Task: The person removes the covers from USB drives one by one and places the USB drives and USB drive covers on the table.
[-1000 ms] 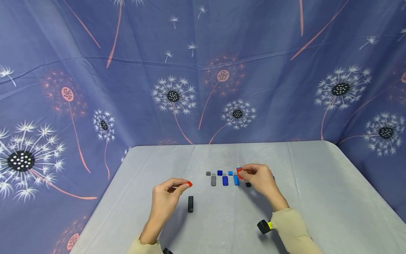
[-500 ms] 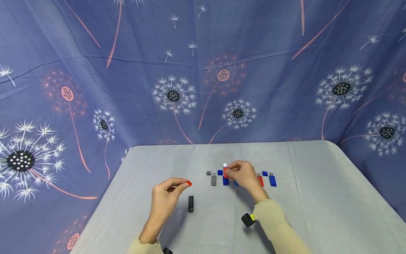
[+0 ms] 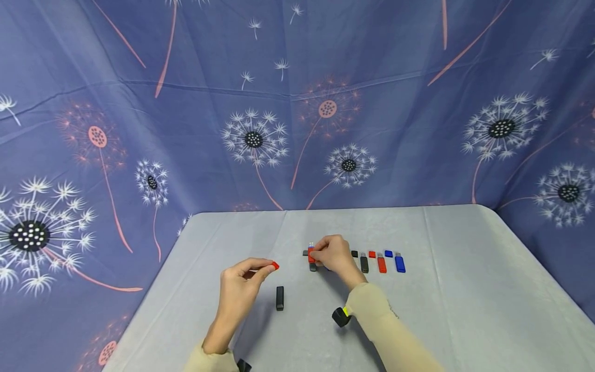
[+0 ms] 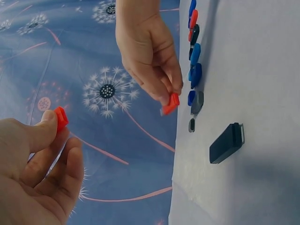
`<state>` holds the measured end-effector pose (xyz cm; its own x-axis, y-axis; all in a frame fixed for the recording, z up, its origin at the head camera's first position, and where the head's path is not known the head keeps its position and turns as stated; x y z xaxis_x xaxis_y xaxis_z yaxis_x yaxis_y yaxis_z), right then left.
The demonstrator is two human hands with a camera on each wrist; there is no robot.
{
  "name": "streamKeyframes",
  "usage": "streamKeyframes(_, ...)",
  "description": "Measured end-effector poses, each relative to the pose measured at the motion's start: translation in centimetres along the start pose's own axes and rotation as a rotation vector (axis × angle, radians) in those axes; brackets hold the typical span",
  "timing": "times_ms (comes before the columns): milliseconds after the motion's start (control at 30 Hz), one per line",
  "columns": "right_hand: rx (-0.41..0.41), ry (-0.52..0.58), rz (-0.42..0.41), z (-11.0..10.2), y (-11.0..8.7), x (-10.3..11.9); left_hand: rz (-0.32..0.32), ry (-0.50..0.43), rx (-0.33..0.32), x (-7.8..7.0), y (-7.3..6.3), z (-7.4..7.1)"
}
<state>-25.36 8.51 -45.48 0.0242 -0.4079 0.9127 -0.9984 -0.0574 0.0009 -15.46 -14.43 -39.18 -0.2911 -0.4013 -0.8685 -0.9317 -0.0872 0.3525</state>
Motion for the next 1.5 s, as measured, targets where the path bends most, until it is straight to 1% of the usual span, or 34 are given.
streamKeyframes(100, 0.001, -0.018, 0.005, 0.8, 0.2, 0.2, 0.015, 0.007, -0.004, 0.1, 0.1, -0.1)
streamKeyframes(233, 0.026, -0.053, 0.016, 2.0, 0.3, 0.7, 0.03, 0.025, -0.002, 0.1, 0.2, 0.0)
streamKeyframes(367, 0.039, -0.087, 0.026, 3.0, 0.5, 1.2, 0.026, 0.038, -0.001, 0.1, 0.2, 0.0)
streamKeyframes(500, 0.028, -0.134, 0.036, 3.6, 0.7, 1.8, 0.02, 0.053, -0.005, 0.2, 0.3, -0.1)
streamKeyframes(733, 0.047, -0.177, 0.066, 4.6, 0.8, 2.2, 0.057, 0.063, -0.011, 0.2, 0.5, -0.1)
streamKeyframes(867, 0.049, -0.184, 0.09, 5.1, 1.0, 2.2, 0.066, 0.059, -0.012, 0.2, 0.5, -0.1)
streamKeyframes(1067, 0.03, -0.192, 0.132, 5.7, 1.4, 2.2, 0.048, 0.04, -0.019, 0.6, 0.3, -0.1)
streamKeyframes(1167, 0.013, -0.224, 0.133, 5.8, 1.6, 2.2, 0.066, 0.04, -0.017, 0.6, 0.3, 0.1)
streamKeyframes(1300, 0.009, -0.249, 0.144, 5.9, 1.8, 2.1, 0.098, 0.046, -0.028, 0.5, 0.4, 0.3)
streamKeyframes(1500, 0.016, -0.238, 0.184, 5.9, 1.9, 2.0, 0.089, 0.057, -0.021, 0.5, 0.4, 0.4)
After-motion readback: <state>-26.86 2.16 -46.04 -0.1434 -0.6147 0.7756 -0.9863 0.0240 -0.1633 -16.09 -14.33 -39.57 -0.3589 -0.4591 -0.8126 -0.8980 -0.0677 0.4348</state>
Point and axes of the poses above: each hand's wrist, its own y-axis towards the middle knuckle, its own z-axis out of the palm, x = y × z, the point moved 4 cm from there along y, towards the middle knuckle, and after that the axes turned 4 degrees about -z, right-handed, at the moved point
